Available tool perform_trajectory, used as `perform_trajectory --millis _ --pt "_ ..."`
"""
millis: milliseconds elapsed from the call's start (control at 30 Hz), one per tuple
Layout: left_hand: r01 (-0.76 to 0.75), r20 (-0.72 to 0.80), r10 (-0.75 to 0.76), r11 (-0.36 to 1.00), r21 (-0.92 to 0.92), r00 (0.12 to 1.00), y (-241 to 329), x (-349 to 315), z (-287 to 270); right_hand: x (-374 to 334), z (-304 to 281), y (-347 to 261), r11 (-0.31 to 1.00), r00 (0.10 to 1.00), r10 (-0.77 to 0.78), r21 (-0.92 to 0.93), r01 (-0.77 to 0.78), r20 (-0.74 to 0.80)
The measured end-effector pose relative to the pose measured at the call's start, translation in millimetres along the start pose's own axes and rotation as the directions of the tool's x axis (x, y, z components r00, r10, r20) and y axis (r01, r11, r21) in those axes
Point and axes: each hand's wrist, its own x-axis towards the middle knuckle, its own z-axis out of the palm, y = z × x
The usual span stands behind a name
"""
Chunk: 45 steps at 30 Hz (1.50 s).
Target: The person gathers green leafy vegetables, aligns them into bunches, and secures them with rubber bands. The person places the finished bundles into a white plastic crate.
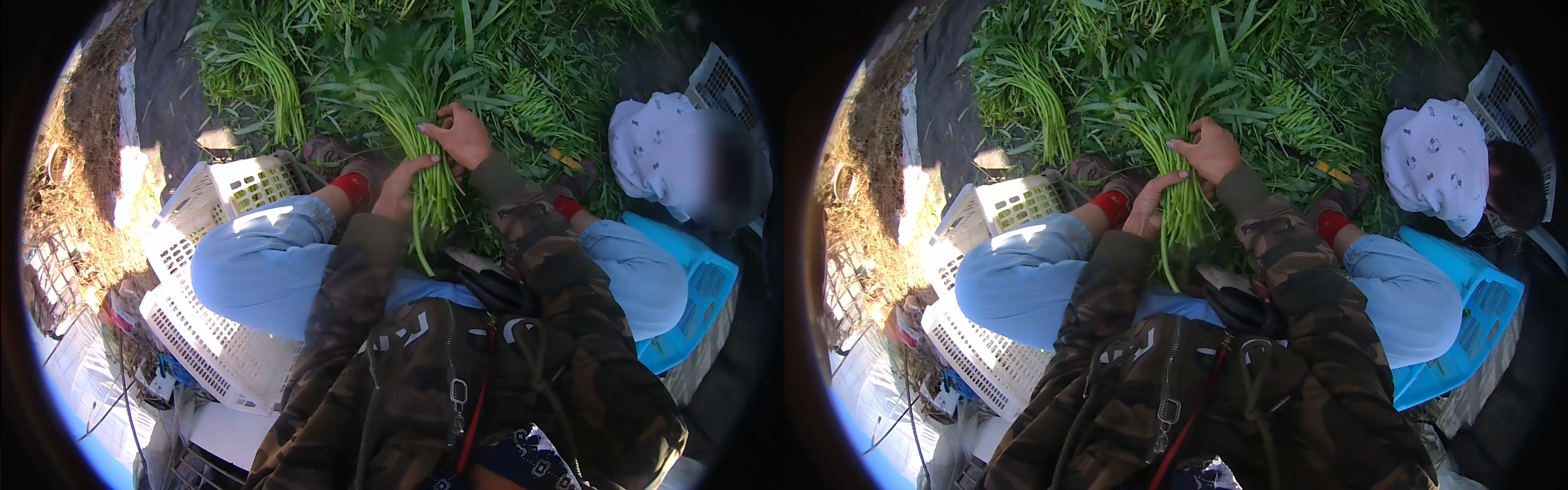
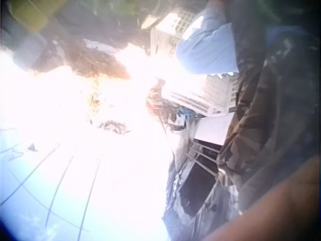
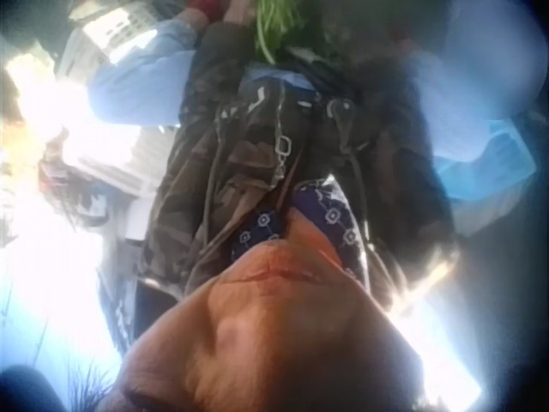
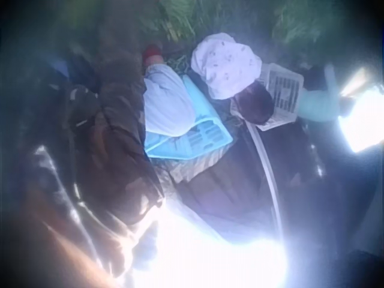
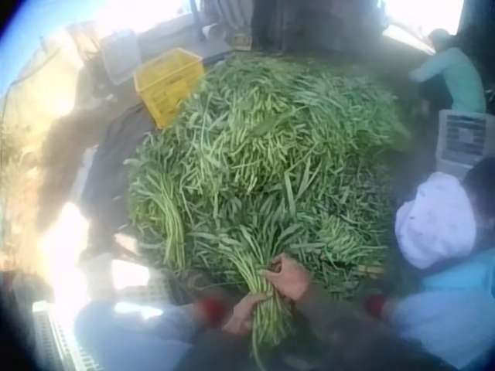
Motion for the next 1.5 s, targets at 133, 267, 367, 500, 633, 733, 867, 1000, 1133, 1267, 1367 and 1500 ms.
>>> perform_trajectory --millis 133,267,367,500,633,733,867,1000,1133,1267,1367,1500 --pt "0.080 0.030 -0.077 0.990 -0.120 0.997 2 -4 0 3 2 9 0.992 0.999 -0.029 -0.119 0.032 0.027" --pt "0.059 0.021 -0.057 0.988 -0.146 0.998 1 -4 -4 -3 10 17 0.975 0.972 -0.215 -0.083 0.208 -0.091" --pt "0.046 -0.014 -0.049 0.989 -0.138 0.999 1 -1 -11 -10 15 18 0.960 0.921 -0.266 0.010 0.281 -0.284" --pt "0.050 -0.002 -0.051 0.988 -0.147 0.999 1 -2 -8 -20 16 12 0.954 0.886 -0.264 0.033 0.299 -0.380" --pt "0.031 0.054 -0.022 0.984 -0.173 0.998 2 -10 7 -15 3 21 0.723 0.917 0.173 0.679 0.130 -0.360" --pt "0.037 0.073 -0.026 0.988 -0.149 0.997 0 -7 -2 -8 -16 13 0.235 0.920 0.375 0.972 0.025 -0.114" --pt "0.061 0.045 -0.056 0.991 -0.119 0.997 -6 4 -8 -10 -8 -1 0.859 0.998 0.059 0.510 -0.037 -0.027" --pt "0.094 0.002 -0.094 0.991 -0.099 0.996 -3 -2 -5 -13 7 11 0.972 0.993 -0.112 -0.211 0.104 -0.025" --pt "0.088 -0.038 -0.088 0.996 0.001 0.995 -7 3 -29 -19 4 1 0.914 0.992 -0.098 -0.387 0.120 0.076" --pt "0.119 -0.100 -0.117 0.993 0.013 0.988 -7 0 -11 -18 3 -1 0.903 0.994 -0.103 -0.416 0.108 0.033" --pt "0.129 -0.106 -0.122 0.990 0.061 0.987 -6 -4 -11 -17 4 -2 0.874 0.993 -0.104 -0.471 0.118 0.055" --pt "0.176 -0.016 -0.176 0.984 0.018 0.984 -4 -9 -20 -24 10 -11 0.821 0.986 -0.139 -0.546 0.169 0.095"
